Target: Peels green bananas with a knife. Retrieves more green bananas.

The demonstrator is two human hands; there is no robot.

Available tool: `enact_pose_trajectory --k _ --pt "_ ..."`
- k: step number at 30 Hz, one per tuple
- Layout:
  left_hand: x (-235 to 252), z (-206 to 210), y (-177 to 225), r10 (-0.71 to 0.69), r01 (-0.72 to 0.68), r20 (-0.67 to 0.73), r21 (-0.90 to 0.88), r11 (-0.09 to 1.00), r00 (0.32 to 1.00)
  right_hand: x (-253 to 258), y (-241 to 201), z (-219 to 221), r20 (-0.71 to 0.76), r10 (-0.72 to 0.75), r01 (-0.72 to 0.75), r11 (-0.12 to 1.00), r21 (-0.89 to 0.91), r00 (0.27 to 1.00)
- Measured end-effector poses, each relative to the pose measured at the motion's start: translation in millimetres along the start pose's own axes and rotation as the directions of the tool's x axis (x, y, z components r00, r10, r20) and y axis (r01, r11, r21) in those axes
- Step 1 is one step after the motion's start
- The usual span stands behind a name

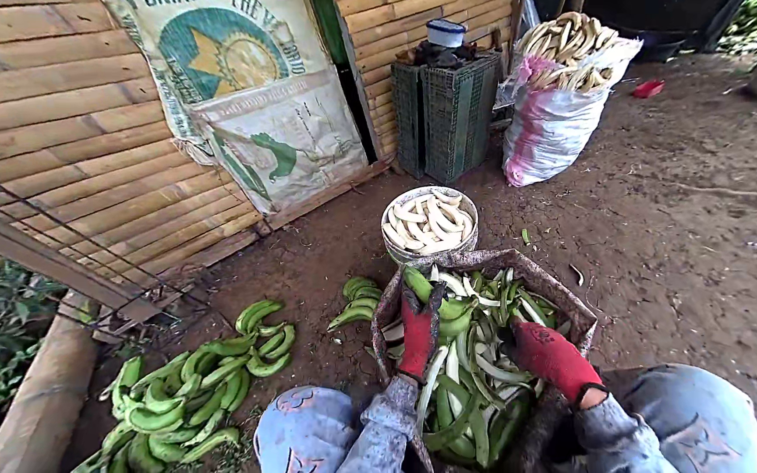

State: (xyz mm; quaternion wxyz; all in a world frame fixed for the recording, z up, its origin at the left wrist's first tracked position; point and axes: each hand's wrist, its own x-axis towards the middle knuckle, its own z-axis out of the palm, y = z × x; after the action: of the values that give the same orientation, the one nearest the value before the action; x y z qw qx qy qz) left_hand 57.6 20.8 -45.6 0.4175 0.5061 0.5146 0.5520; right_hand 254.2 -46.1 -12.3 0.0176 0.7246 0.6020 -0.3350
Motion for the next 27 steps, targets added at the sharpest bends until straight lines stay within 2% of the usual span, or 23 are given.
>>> enact_pose_trajectory --k 2,5,7,10,14,19,21,22,23,24,25,26,27 --pt "-2.0 4.6 -16.8 -0.017 0.017 -0.002 0.093 0.996 1.000 -3.2 11.0 -3.5 -0.065 0.024 -0.019 0.998 0.066 0.998" --pt "3.0 0.6 -18.9 -0.015 0.015 -0.010 0.003 1.000 1.000 5.9 8.2 9.7 -0.186 -0.133 0.191 0.921 0.340 0.973" --pt "1.4 0.2 -23.0 -0.016 0.015 -0.020 -0.030 0.999 1.000 17.4 -5.7 31.6 -0.212 -0.207 0.281 0.858 0.430 0.955" --pt "-2.5 0.7 -23.6 -0.039 0.038 -0.020 -0.028 0.999 0.999 28.4 -19.9 48.3 -0.131 -0.224 0.257 0.893 0.369 0.966" --pt "-3.3 -3.6 -26.9 -0.046 0.043 -0.026 -0.102 0.994 0.999 25.5 -18.0 43.6 -0.118 -0.255 0.280 0.899 0.336 0.960" --pt "-8.4 -5.7 -28.7 -0.044 0.043 -0.001 -0.134 0.990 0.999 34.6 -25.3 42.5 -0.001 -0.213 0.209 0.955 0.212 0.977" --pt "-18.8 -2.2 -23.1 0.043 -0.042 0.089 -0.013 0.999 0.995 40.9 -29.0 44.7 0.013 -0.186 0.182 0.972 0.146 0.982" --pt "-25.1 1.3 -19.9 0.156 -0.172 0.176 0.077 0.982 0.972 41.3 -31.3 44.8 0.002 -0.168 0.167 0.981 0.095 0.986" --pt "-29.8 6.1 -15.3 0.319 -0.364 0.270 0.137 0.921 0.909 39.7 -33.0 44.5 -0.015 -0.156 0.156 0.987 0.038 0.988" --pt "-32.8 9.7 -6.4 0.478 -0.551 0.343 0.160 0.819 0.809 36.9 -34.1 42.7 -0.019 -0.155 0.155 0.988 0.017 0.988" --pt "-33.8 11.1 4.7 0.574 -0.659 0.372 0.159 0.735 0.730 34.3 -33.7 38.9 -0.015 -0.166 0.167 0.986 0.028 0.986" --pt "-34.8 9.6 18.5 0.581 -0.651 0.347 0.128 0.748 0.736 36.5 -30.1 35.7 -0.010 -0.198 0.198 0.980 0.025 0.980" --pt "-34.2 3.9 29.9 0.515 -0.557 0.285 0.085 0.826 0.808 37.7 -26.0 29.7 -0.005 -0.226 0.226 0.974 0.033 0.974"
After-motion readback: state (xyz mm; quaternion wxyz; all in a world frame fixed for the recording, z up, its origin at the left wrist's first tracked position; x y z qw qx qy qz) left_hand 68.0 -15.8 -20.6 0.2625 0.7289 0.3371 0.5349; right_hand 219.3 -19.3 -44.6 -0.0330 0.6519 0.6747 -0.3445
